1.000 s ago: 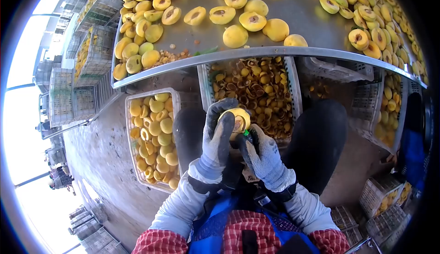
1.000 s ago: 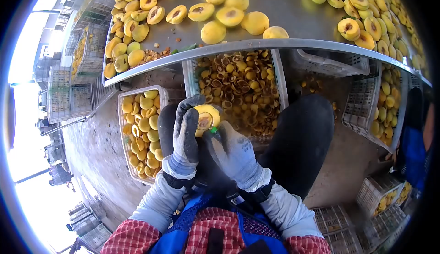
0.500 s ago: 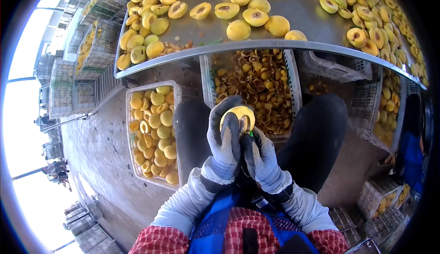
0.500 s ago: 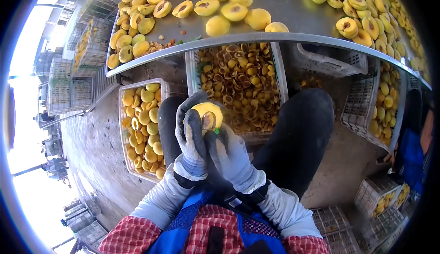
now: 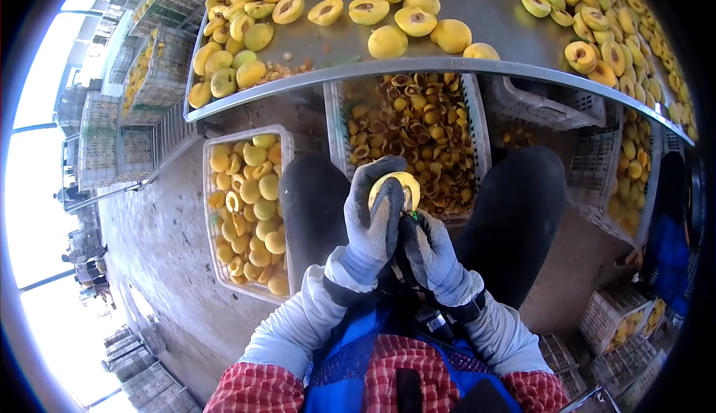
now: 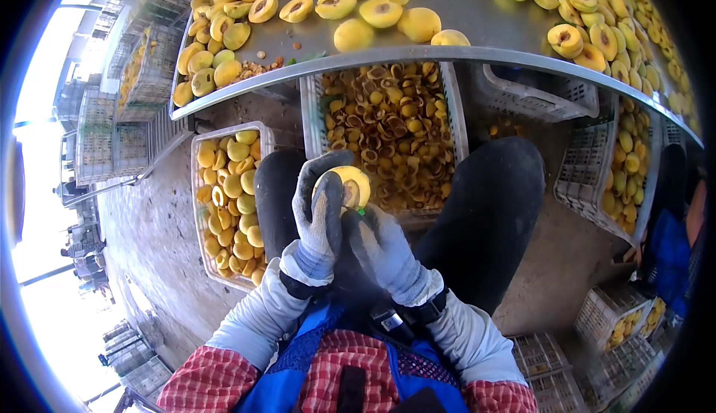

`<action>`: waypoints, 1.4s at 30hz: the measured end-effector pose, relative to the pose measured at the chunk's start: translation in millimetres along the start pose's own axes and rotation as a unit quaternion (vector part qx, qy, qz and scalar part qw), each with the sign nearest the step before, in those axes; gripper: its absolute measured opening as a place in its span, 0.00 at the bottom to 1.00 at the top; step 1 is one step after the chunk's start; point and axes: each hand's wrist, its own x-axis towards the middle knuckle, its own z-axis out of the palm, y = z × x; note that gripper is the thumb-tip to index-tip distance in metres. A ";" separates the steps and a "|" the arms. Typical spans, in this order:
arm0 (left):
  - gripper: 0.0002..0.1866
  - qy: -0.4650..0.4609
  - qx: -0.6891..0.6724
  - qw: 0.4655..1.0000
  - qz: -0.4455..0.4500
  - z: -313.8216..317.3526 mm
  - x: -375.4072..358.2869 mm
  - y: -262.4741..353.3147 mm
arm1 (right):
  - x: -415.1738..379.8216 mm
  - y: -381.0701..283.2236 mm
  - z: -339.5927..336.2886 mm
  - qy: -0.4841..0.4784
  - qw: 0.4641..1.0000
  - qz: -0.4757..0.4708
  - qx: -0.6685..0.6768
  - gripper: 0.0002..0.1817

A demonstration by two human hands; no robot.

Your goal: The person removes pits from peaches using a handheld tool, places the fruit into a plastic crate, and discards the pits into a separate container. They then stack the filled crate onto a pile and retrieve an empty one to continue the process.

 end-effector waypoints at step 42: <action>0.12 0.034 -0.046 0.996 -0.073 -3.2 -0.7 -21.3 | 7.7 15.5 7.8 0.067 0.964 -0.151 -0.209 0.15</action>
